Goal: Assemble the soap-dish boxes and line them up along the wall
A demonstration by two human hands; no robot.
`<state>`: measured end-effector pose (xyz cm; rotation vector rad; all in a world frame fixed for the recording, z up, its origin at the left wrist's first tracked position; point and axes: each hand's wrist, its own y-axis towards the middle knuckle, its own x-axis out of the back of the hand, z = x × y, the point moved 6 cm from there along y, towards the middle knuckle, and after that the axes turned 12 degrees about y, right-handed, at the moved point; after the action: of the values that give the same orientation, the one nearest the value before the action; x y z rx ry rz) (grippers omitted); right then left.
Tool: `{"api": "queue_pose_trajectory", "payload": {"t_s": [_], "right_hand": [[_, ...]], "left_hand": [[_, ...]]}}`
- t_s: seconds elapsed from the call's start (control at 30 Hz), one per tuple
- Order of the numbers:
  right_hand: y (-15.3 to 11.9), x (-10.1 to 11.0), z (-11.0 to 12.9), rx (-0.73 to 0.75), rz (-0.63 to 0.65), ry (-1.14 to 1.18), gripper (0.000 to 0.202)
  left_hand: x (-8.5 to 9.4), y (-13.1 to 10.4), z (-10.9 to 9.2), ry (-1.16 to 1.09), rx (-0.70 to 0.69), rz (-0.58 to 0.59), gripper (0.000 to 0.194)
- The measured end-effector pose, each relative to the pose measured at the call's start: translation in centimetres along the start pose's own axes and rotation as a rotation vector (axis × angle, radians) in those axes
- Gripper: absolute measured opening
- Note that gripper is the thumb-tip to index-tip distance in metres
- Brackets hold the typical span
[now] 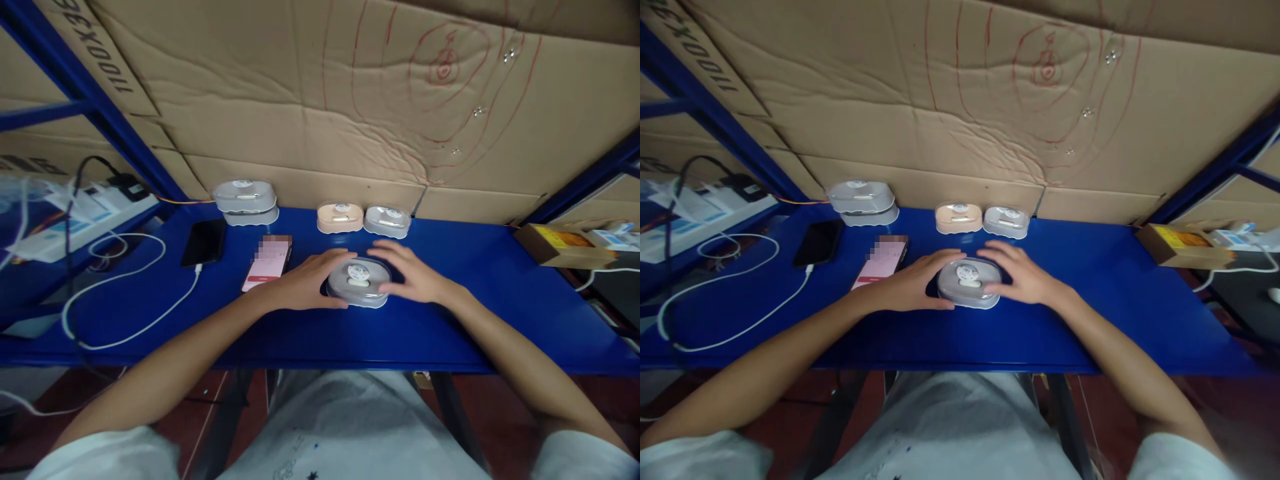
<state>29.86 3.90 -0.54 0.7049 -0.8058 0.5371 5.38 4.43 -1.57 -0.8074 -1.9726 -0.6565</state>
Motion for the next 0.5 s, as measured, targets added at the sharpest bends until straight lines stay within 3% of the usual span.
{"api": "queue_pose_trajectory", "payload": {"t_s": [0.1,0.2,0.3,0.5], "right_hand": [[0.2,-2.0,3.0,0.060,0.109,0.073,0.083],[0.1,-2.6,3.8,0.054,0.116,0.052,0.093],[0.0,-2.6,3.4,0.058,0.094,0.096,0.098],[0.5,-2.0,0.7,0.046,-0.015,0.394,0.068]], "left_hand": [[-0.5,0.1,-0.1,-0.017,-0.026,0.024,0.112],[-0.7,0.2,-0.3,0.013,-0.026,0.037,0.116],[-0.6,0.2,-0.4,0.039,-0.013,0.048,0.117],[-0.4,0.0,-0.2,-0.017,0.031,0.072,0.140]]}}
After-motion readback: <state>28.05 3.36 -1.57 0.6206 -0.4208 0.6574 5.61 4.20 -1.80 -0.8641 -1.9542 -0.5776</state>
